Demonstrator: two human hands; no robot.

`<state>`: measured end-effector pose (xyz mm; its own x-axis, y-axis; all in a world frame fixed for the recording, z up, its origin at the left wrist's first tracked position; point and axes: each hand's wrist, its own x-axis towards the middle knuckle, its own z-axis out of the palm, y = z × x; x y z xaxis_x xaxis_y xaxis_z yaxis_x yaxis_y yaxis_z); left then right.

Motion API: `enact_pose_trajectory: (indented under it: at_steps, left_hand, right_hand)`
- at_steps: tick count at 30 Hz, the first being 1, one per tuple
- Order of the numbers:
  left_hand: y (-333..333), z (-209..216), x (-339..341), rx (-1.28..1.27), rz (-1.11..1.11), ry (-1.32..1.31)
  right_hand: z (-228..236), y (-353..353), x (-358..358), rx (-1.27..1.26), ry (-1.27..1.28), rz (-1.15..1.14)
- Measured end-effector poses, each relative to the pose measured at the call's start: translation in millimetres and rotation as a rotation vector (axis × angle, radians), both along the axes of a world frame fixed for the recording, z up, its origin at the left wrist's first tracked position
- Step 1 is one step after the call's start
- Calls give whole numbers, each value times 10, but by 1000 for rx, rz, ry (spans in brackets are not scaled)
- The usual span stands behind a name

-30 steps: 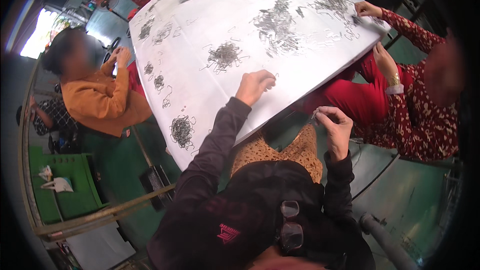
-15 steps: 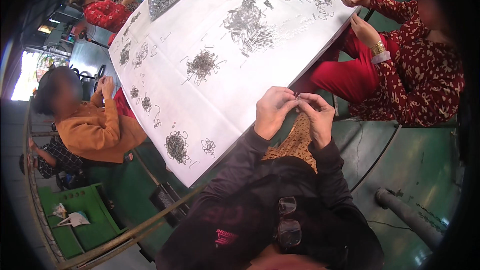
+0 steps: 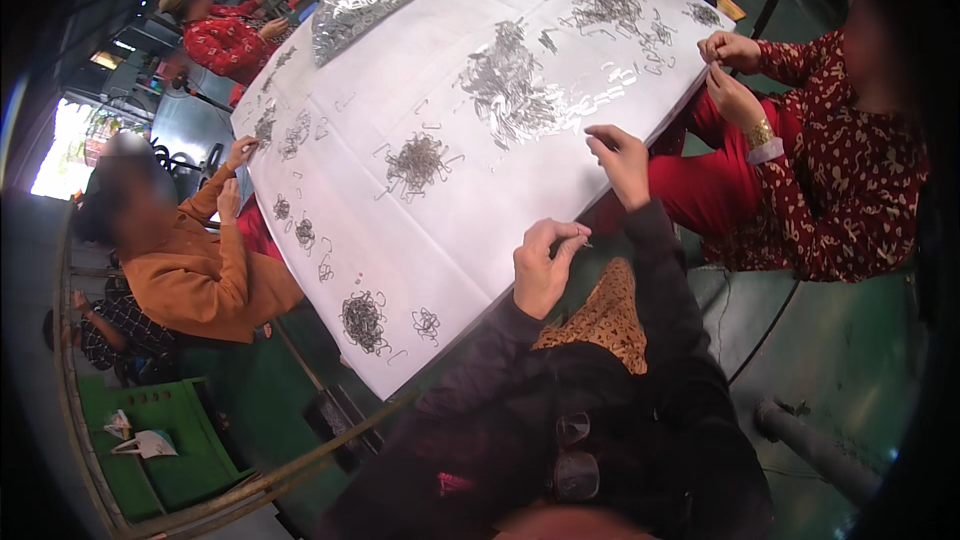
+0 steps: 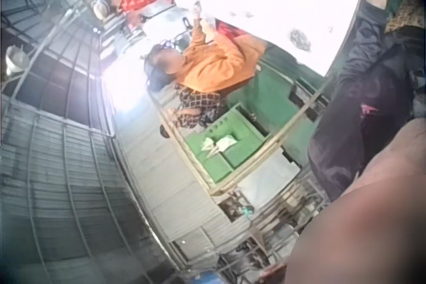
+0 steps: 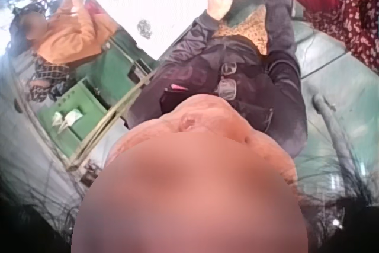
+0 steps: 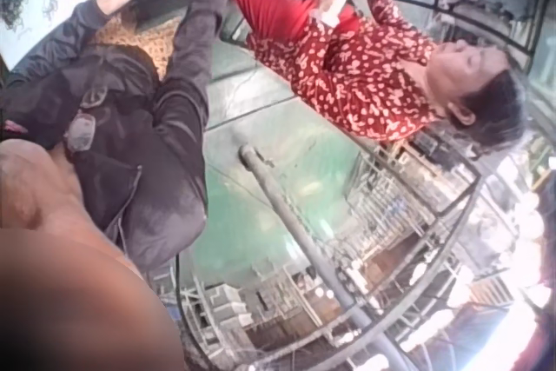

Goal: The person sorts and organizes small metal wires on a table with other workers. They pick up wires, separate them, and place them into piles, occasionally adjusting their position to reach different areas of the table.

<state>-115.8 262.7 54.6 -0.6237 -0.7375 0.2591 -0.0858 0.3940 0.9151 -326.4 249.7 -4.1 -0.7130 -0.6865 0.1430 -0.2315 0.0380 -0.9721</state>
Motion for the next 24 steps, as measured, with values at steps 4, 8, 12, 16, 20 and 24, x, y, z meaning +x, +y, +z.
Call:
enact_pose_trajectory:
  at_steps: [4,8,12,16,20,24]
  left_hand:
    - [68,2,38,131,33,53]
    - [63,16,111,118,8,63]
    - [67,2,173,136,-27,39]
    - [26,-40,219,10,-46,-10]
    - [-61,-105,209,-89,-88,-8]
    - [-106,-90,163,-12,-187,39]
  right_hand:
    - [-489,-705,-376,252,525,80]
    - [-656,-945,-610,487,626,179]
    - [-487,-765,-594,565,798,124]
    - [-92,-138,-251,301,441,204]
    - [254,512,311,66,-116,290]
    - [551,853,682,-31,-61,279]
